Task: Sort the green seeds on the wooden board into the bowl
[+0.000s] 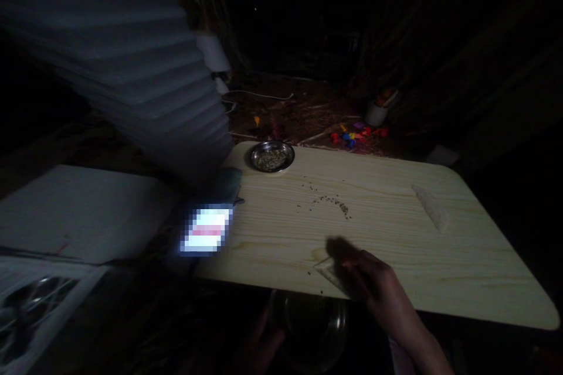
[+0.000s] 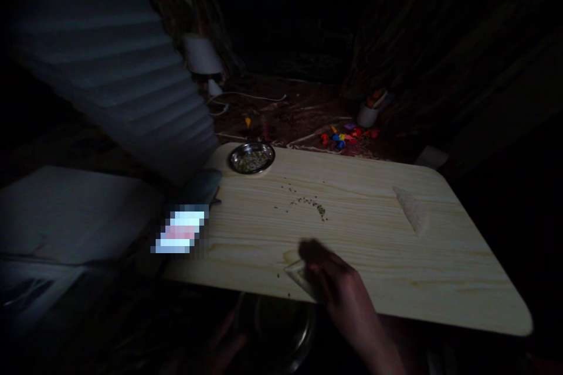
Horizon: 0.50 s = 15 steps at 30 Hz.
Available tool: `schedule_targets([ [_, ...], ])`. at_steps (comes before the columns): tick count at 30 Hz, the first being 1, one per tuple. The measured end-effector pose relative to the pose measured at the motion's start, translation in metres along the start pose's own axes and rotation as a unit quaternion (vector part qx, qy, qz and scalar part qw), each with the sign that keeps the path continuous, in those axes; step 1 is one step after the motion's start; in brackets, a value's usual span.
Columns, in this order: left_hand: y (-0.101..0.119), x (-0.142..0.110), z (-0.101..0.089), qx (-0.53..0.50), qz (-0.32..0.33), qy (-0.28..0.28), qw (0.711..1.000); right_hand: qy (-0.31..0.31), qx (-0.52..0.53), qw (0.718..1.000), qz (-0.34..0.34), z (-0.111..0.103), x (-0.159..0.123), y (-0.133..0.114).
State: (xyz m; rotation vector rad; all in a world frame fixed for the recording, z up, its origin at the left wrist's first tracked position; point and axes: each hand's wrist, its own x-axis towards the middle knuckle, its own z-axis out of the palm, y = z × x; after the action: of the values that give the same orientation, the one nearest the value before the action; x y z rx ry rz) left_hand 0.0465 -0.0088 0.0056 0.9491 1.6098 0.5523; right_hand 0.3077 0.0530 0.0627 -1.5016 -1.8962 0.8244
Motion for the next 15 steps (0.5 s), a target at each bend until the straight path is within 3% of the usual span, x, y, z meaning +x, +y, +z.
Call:
schedule_targets([
  [5,-0.005,0.006,-0.003,-0.006,-0.015,0.02,1.0,0.035,-0.005,0.999,0.021,-0.002,-0.004,0.005],
  [10,-0.024,0.01,-0.008,0.027,-0.03,0.072,0.997,0.007,0.018,1.0,-0.006,0.022,0.002,-0.017],
  [15,-0.02,0.008,-0.013,-0.016,0.003,0.029,0.999,-0.02,0.043,0.999,-0.013,0.035,0.003,-0.031],
])
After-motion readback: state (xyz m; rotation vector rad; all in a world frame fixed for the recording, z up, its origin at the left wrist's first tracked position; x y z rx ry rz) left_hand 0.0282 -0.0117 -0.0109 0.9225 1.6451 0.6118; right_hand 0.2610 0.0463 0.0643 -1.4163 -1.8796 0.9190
